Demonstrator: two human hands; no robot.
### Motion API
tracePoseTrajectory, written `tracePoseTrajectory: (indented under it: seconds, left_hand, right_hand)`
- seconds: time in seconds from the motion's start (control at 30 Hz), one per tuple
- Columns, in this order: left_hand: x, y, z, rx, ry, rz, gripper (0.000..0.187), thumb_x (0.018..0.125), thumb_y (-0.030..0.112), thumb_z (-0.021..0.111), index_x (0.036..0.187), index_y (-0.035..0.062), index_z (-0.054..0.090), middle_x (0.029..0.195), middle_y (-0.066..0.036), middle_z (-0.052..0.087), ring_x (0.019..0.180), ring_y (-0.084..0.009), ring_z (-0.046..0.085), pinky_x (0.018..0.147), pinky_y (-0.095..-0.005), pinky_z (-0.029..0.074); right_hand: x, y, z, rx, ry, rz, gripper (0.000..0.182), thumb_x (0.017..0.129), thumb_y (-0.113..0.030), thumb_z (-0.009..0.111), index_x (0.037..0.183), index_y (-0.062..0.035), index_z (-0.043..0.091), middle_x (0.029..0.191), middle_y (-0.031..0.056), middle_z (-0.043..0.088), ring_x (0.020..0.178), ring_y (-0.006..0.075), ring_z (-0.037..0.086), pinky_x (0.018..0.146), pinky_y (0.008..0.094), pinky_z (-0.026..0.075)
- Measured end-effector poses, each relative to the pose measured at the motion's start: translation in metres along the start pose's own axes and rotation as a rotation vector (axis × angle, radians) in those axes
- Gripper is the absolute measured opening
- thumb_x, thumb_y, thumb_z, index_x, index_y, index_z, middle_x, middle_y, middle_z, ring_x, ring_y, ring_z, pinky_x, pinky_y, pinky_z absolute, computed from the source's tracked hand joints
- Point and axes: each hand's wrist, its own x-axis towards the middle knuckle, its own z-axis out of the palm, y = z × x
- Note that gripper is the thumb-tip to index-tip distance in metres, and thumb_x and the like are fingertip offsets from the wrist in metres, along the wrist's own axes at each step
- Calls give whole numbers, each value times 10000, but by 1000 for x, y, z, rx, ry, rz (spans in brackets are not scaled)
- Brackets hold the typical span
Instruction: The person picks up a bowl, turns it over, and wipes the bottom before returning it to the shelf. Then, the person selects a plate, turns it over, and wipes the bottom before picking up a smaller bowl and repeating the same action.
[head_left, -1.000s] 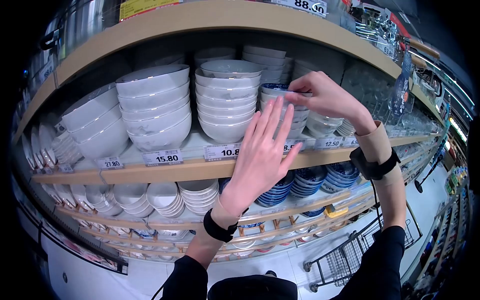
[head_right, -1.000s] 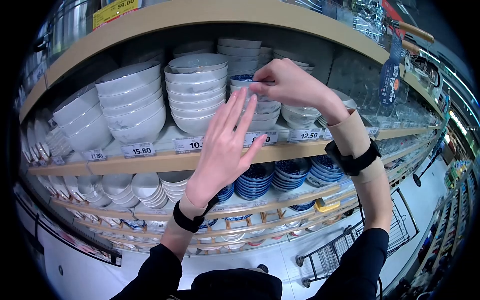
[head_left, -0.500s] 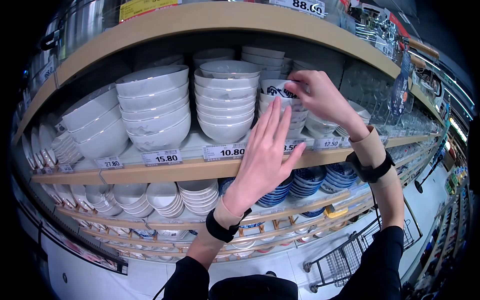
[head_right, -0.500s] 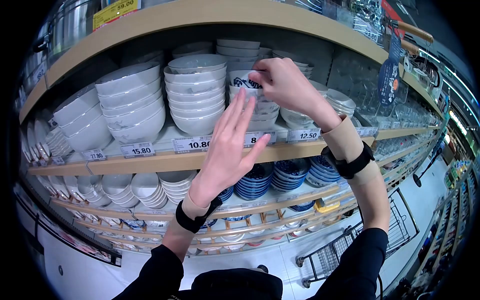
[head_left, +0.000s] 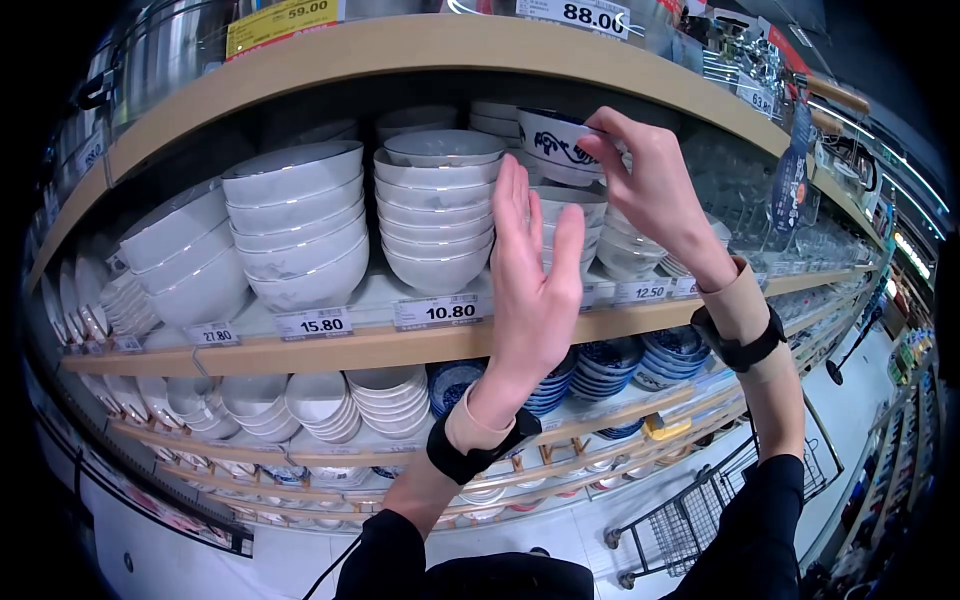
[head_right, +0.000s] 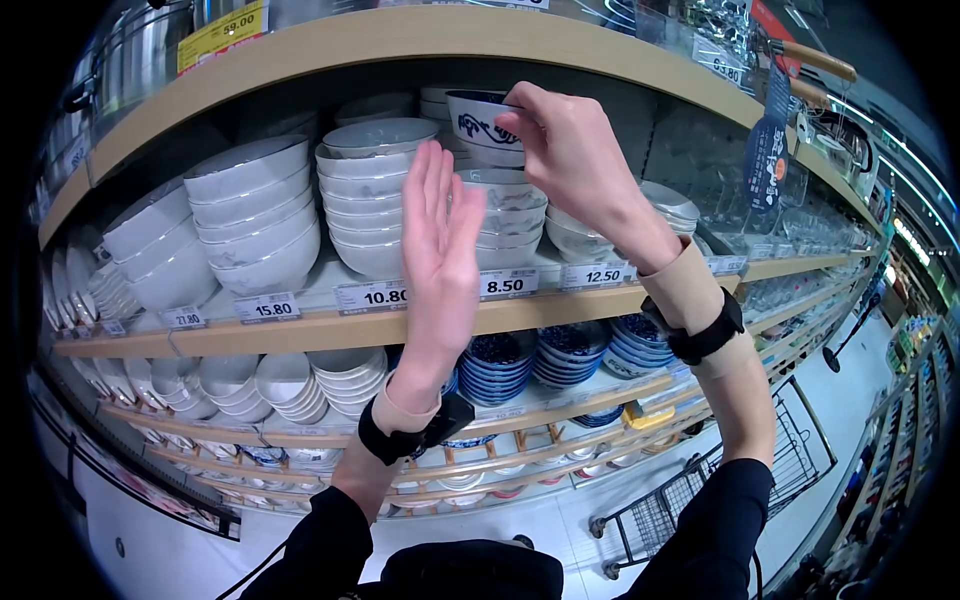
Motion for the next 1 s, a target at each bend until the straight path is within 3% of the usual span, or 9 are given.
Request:
tracePoseTrajectory:
  seconds: [0.07,0.1,0.2,0.3,0.4,0.57,0.8,0.87,1.0]
  left_hand:
    - [11,-12,3,321,-24,148,817,947,125,619,1517,-87,73,1531,-368,200,1448,-430,269,1178,-437,270]
    - [19,-14,7,399,-10,153,934,866,101,703,1500,-111,50,1498,-404,215,1406,-476,319,1149,-459,315]
    - [37,-16,16,565,-12,168,1006,820,127,755,1486,-126,45,1437,-410,291,1337,-503,393,1097,-473,379]
    - [48,-18,27,600,47,214,1025,756,174,821,1438,-142,124,1343,-394,391,1247,-495,478,1021,-475,440]
    - [56,-12,32,446,70,52,981,711,214,862,1366,-131,218,1251,-364,479,1156,-474,552,940,-466,488]
    - [52,-7,38,374,150,124,939,645,262,906,1291,-105,332,1127,-282,597,1027,-360,647,858,-425,522]
    - [20,-19,34,95,119,193,1071,596,201,932,1399,-66,276,1210,-221,553,1103,-321,597,929,-403,487]
    - [3,-22,28,78,122,117,1148,565,171,938,1438,-25,219,1267,-197,502,1152,-303,562,974,-402,465]
    - [-39,-17,7,-10,10,-70,1207,578,84,892,1498,46,111,1397,-171,363,1268,-283,480,1069,-405,416]
  right_hand:
    - [2,2,-5,28,15,-1,80,869,7,624,932,53,607,683,206,616,629,360,630,560,363,464]
    - [3,1,-8,-2,32,-33,81,863,14,618,935,50,607,697,194,626,631,340,639,566,354,472]
    - [6,-2,-14,-16,54,-97,76,863,14,616,929,49,608,719,195,633,631,327,636,568,349,472]
    - [6,-12,-24,-13,34,-85,68,867,3,623,919,46,611,737,195,637,631,328,629,568,345,467]
    - [3,-20,-34,17,13,-90,69,871,-12,634,909,42,614,723,191,629,628,331,622,570,343,465]
    - [-4,-28,-46,-28,-21,-114,92,876,-31,651,930,34,617,721,183,620,618,313,613,565,330,468]
    - [-24,-51,-60,70,-140,-159,234,766,-4,771,967,25,655,785,112,641,675,206,610,586,283,482]
    - [-34,-59,-59,-7,-124,-258,301,641,39,811,911,7,683,762,89,637,634,209,592,565,286,466]
    - [-61,-77,-57,-46,-172,-335,304,582,62,785,864,-11,697,707,67,648,597,203,573,588,315,413]
